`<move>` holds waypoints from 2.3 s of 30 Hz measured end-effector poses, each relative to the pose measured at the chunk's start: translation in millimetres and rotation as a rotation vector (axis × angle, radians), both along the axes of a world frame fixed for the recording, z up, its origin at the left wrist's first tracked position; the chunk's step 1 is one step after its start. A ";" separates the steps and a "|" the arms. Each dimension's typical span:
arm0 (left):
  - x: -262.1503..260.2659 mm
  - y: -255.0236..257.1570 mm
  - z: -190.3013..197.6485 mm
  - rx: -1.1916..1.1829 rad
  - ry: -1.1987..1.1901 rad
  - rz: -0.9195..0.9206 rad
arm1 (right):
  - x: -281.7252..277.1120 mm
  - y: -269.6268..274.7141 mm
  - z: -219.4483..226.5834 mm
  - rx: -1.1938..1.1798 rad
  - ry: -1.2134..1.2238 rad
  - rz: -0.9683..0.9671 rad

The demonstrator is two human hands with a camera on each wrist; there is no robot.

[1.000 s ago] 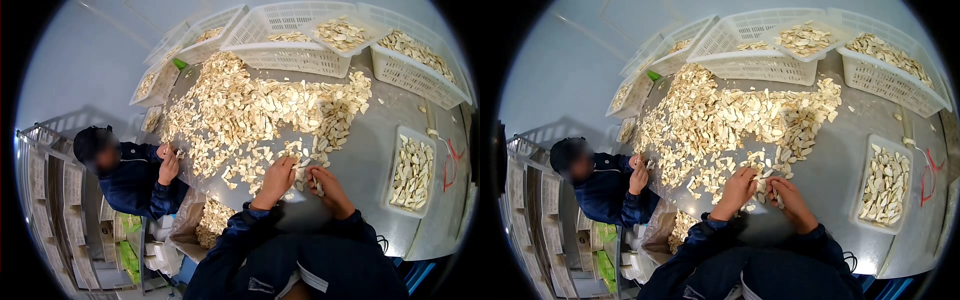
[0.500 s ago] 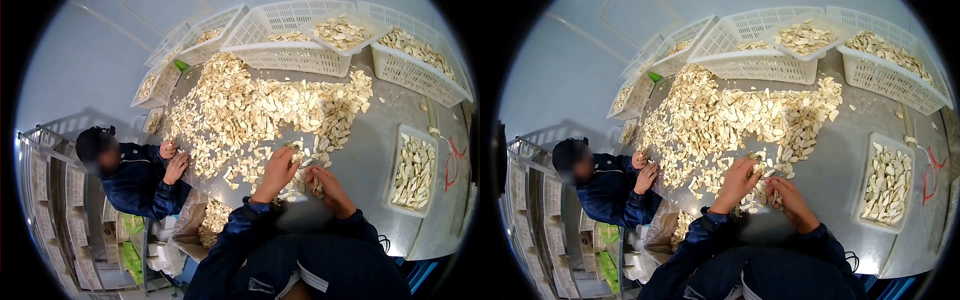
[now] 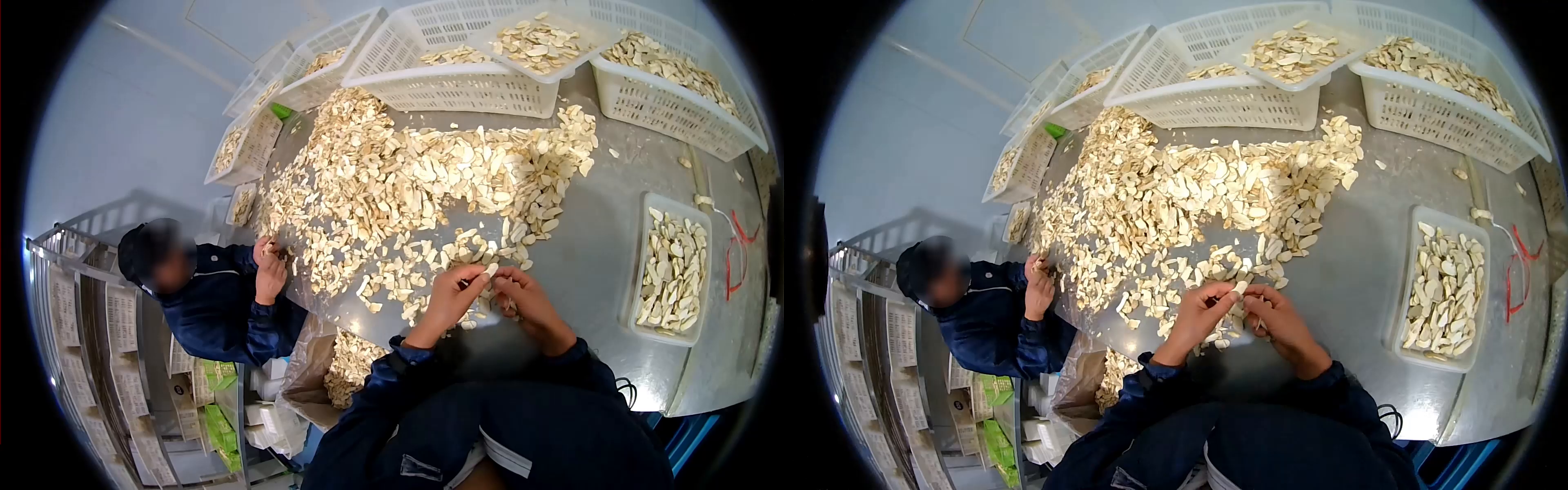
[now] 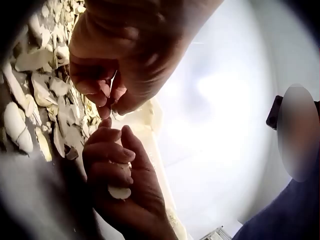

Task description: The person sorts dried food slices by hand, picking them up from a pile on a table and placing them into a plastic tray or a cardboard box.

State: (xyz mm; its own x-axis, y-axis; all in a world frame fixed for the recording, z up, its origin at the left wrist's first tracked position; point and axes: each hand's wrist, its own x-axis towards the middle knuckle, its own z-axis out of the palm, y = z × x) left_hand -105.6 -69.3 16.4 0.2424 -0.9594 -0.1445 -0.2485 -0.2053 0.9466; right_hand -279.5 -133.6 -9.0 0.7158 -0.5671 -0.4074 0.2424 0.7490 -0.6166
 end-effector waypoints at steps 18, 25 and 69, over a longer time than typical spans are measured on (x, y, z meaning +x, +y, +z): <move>-5.8 8.7 -1.7 0.046 0.383 -0.078 | -0.6 0.5 -3.8 -0.133 0.051 0.029; -17.9 7.5 11.1 -0.044 -0.089 -0.030 | -0.5 0.6 -8.7 -0.164 0.037 0.031; -36.6 0.5 17.9 -0.381 -0.491 -0.018 | 4.6 0.2 -15.0 -0.148 0.026 -0.062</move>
